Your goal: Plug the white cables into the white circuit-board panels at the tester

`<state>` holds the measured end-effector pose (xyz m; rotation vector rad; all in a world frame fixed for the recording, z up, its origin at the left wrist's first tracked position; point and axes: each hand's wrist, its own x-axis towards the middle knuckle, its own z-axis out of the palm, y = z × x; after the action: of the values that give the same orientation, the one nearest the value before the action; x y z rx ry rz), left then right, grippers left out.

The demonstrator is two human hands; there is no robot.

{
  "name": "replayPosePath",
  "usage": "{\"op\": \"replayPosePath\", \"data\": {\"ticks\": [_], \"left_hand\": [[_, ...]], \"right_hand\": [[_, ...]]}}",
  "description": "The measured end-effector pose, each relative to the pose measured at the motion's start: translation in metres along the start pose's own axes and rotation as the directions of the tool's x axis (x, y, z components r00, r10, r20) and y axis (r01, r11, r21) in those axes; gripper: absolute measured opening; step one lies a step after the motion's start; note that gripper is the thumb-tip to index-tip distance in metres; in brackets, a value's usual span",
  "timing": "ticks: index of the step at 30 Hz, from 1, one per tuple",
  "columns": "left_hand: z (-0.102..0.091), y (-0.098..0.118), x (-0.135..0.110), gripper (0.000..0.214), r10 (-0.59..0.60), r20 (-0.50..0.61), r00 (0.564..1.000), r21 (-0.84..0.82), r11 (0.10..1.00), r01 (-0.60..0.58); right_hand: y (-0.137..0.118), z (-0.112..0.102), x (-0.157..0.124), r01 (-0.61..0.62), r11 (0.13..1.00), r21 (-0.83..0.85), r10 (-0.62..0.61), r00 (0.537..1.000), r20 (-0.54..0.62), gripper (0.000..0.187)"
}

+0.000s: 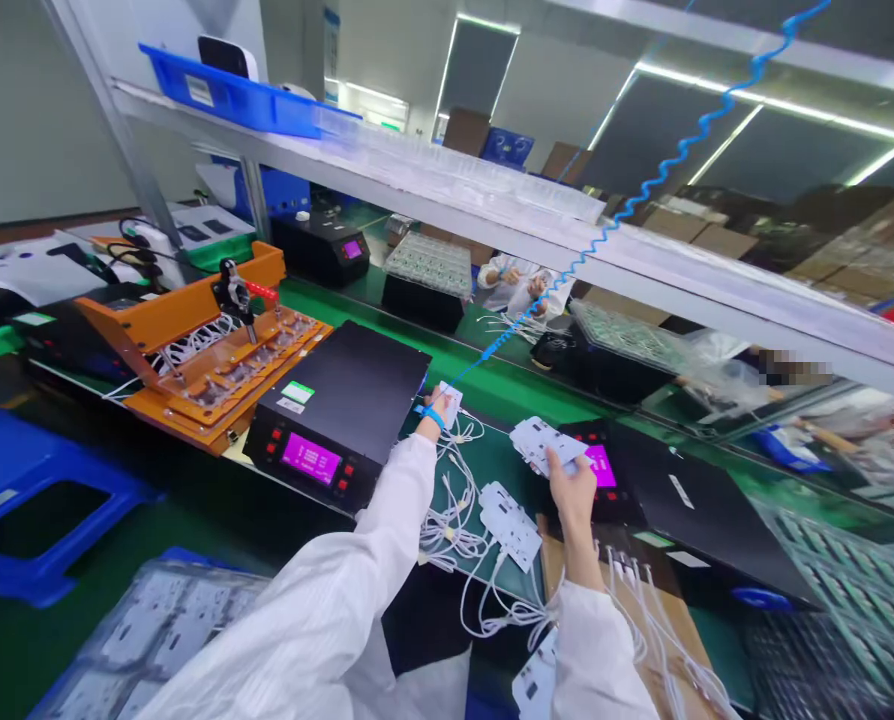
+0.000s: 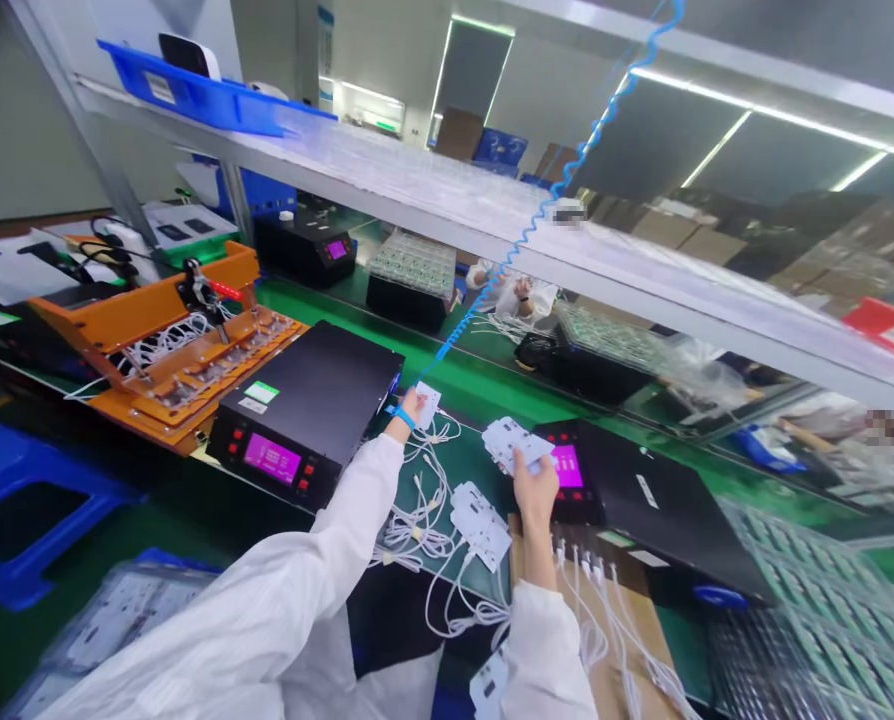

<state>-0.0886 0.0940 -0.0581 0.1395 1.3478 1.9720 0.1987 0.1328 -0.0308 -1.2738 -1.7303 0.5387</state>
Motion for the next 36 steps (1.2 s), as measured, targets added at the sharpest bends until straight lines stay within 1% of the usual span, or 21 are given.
{"op": "replayPosePath", "data": {"ticks": [2,4,6,8,10,12,14,16,18,22,23,27,29,31,33,36], "left_hand": [[-0.001,-0.002,0.000,0.031,-0.020,0.028,0.999,0.070,0.997,0.018],[-0.003,-0.004,-0.006,0.032,-0.010,0.089,0.996,0.143,0.990,-0.002],[-0.006,-0.007,-0.017,0.038,0.021,0.178,0.984,0.192,0.980,-0.055],[-0.009,-0.008,-0.030,0.040,0.062,0.282,0.957,0.214,0.969,-0.126],[-0.012,-0.010,-0.043,0.041,0.102,0.382,0.919,0.218,0.956,-0.197],[-0.013,-0.011,-0.053,0.043,0.133,0.459,0.878,0.210,0.945,-0.252],[-0.011,-0.012,-0.059,0.045,0.161,0.505,0.848,0.186,0.939,-0.289],[-0.007,-0.014,-0.062,0.048,0.192,0.521,0.832,0.148,0.939,-0.309],[-0.002,-0.016,-0.064,0.051,0.217,0.522,0.825,0.113,0.941,-0.319],[0.007,-0.020,-0.072,0.056,0.257,0.505,0.824,0.100,0.931,-0.352],[0.008,-0.022,-0.075,0.057,0.273,0.496,0.824,0.109,0.922,-0.371],[0.012,-0.027,-0.084,0.062,0.349,0.457,0.818,0.167,0.870,-0.464],[0.013,-0.029,-0.088,0.063,0.391,0.443,0.807,0.193,0.837,-0.512],[0.014,-0.029,-0.092,0.063,0.427,0.441,0.789,0.214,0.804,-0.555],[0.016,-0.028,-0.095,0.062,0.448,0.455,0.770,0.234,0.774,-0.588],[0.015,-0.028,-0.097,0.059,0.449,0.488,0.748,0.276,0.734,-0.621]], "right_hand": [[-0.009,0.005,0.008,0.119,0.987,-0.113,-0.120,0.993,-0.004,0.057],[-0.022,0.014,0.015,0.249,0.958,-0.145,-0.250,0.968,0.017,0.055],[-0.037,0.025,0.020,0.370,0.925,-0.087,-0.368,0.929,0.037,0.050],[-0.050,0.038,0.023,0.453,0.891,-0.019,-0.452,0.891,0.045,0.043],[-0.060,0.049,0.025,0.510,0.859,0.051,-0.512,0.857,0.056,0.037],[-0.067,0.056,0.025,0.550,0.826,0.120,-0.561,0.823,0.092,0.034],[-0.070,0.059,0.022,0.568,0.805,0.171,-0.591,0.793,0.149,0.031],[-0.070,0.060,0.015,0.559,0.807,0.191,-0.590,0.782,0.200,0.030],[-0.069,0.060,0.006,0.527,0.831,0.180,-0.556,0.802,0.220,0.033],[-0.063,0.060,-0.014,0.419,0.899,0.125,-0.436,0.880,0.188,0.045],[-0.061,0.060,-0.017,0.403,0.908,0.116,-0.419,0.888,0.191,0.048],[-0.052,0.062,-0.027,0.419,0.903,0.097,-0.430,0.877,0.214,0.051],[-0.050,0.062,-0.032,0.415,0.905,0.091,-0.424,0.875,0.234,0.052],[-0.050,0.062,-0.039,0.397,0.914,0.082,-0.404,0.884,0.233,0.052],[-0.050,0.062,-0.046,0.366,0.928,0.078,-0.374,0.908,0.190,0.051],[-0.051,0.063,-0.051,0.269,0.957,0.109,-0.278,0.958,0.068,0.051]]}}
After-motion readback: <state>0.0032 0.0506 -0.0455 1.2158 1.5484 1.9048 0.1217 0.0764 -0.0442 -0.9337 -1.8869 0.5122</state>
